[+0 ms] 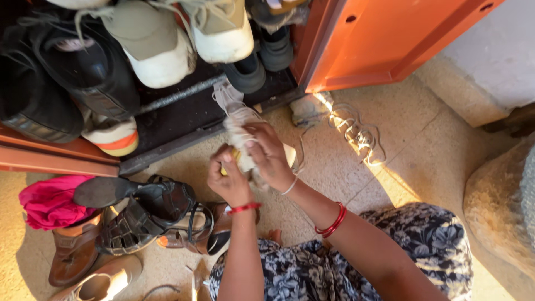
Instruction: The person sits on the floor and wipes several shoes with a white cloth, including a white sneaker with orange and yellow accents and a black shoe. The person picks up each shoe, wipes it thoroughly, and places it back on the floor or into the shoe rack.
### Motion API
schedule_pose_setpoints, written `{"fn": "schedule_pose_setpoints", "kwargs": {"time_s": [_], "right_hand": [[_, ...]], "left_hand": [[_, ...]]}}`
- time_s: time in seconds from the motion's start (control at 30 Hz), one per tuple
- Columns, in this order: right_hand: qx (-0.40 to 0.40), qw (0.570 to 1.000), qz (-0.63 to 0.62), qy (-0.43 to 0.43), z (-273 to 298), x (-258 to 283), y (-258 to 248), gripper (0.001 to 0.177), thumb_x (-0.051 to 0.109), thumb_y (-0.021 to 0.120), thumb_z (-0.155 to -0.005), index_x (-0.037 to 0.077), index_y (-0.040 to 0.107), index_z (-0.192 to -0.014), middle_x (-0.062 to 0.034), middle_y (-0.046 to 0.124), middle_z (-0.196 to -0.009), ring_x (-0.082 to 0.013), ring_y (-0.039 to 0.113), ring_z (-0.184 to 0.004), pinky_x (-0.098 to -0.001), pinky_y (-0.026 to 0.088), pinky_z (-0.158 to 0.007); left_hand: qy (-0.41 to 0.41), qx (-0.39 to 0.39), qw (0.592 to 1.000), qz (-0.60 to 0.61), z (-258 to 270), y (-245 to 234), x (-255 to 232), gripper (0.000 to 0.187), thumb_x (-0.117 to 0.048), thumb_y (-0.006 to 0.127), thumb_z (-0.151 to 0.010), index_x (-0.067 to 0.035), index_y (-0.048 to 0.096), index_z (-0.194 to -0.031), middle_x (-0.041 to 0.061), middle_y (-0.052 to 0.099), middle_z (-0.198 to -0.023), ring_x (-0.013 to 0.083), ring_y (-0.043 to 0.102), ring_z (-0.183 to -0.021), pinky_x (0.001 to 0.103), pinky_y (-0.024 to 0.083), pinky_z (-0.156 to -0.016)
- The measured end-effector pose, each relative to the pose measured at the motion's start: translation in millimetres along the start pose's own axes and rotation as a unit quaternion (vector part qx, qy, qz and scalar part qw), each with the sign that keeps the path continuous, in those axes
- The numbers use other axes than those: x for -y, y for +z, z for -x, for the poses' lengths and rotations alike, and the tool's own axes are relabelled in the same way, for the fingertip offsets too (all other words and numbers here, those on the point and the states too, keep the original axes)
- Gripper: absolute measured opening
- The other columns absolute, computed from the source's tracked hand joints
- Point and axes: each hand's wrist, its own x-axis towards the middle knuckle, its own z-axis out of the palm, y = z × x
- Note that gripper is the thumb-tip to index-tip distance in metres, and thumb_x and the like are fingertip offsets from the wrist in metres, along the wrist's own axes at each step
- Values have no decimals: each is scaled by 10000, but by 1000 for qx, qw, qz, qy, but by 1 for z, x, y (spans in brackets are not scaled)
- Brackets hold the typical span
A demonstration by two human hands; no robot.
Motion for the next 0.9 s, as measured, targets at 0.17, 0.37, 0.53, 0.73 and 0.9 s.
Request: {"fn": "schedule_pose_setpoints", "kwargs": {"time_s": [0.17,0.37,0.53,0.73,0.9], "right_hand": [[-18,998,42,-43,6,-15,-2,331,290,448,-1141,3,593,-1220,-154,576,-1232,-274,576,-1122,-404,480,-967],[-42,986,51,154,14,-69,-17,307,293,502,-1130,7,606,-1091,-79,578,-986,-219,574,-899,-369,504,-853],[-24,986,-48,158,5,-25,-16,312,298,507,-1044,30,636,-1138,-62,577,-1104,-189,586,-809,-349,507,-698],[-62,993,87,-49,6,-21,-24,266,256,478,-1138,47,607,-1242,-116,597,-1224,-246,597,-1130,-387,503,-987],[-122,957,-1,261,37,-107,-52,207,176,527,-1103,29,644,-1189,-144,638,-1032,-274,572,-898,-423,461,-820]], "left_hand": [[-2,-4,991,131,-10,-1,10,214,-128,718,-949,-21,645,-778,109,745,-926,136,650,-803,311,555,-786],[-23,-17,974,225,-23,-12,27,263,-39,683,-964,-12,575,-726,106,694,-841,155,600,-780,368,497,-903],[17,84,978,189,-21,0,34,187,-66,621,-919,1,576,-750,107,719,-850,185,655,-835,420,418,-1192],[50,135,978,148,-20,4,32,128,-81,577,-898,19,630,-837,104,722,-893,231,700,-955,439,462,-1150],[57,66,996,12,-16,10,32,217,-207,534,-1027,-6,591,-969,148,693,-1152,207,633,-1042,382,487,-994]]}}
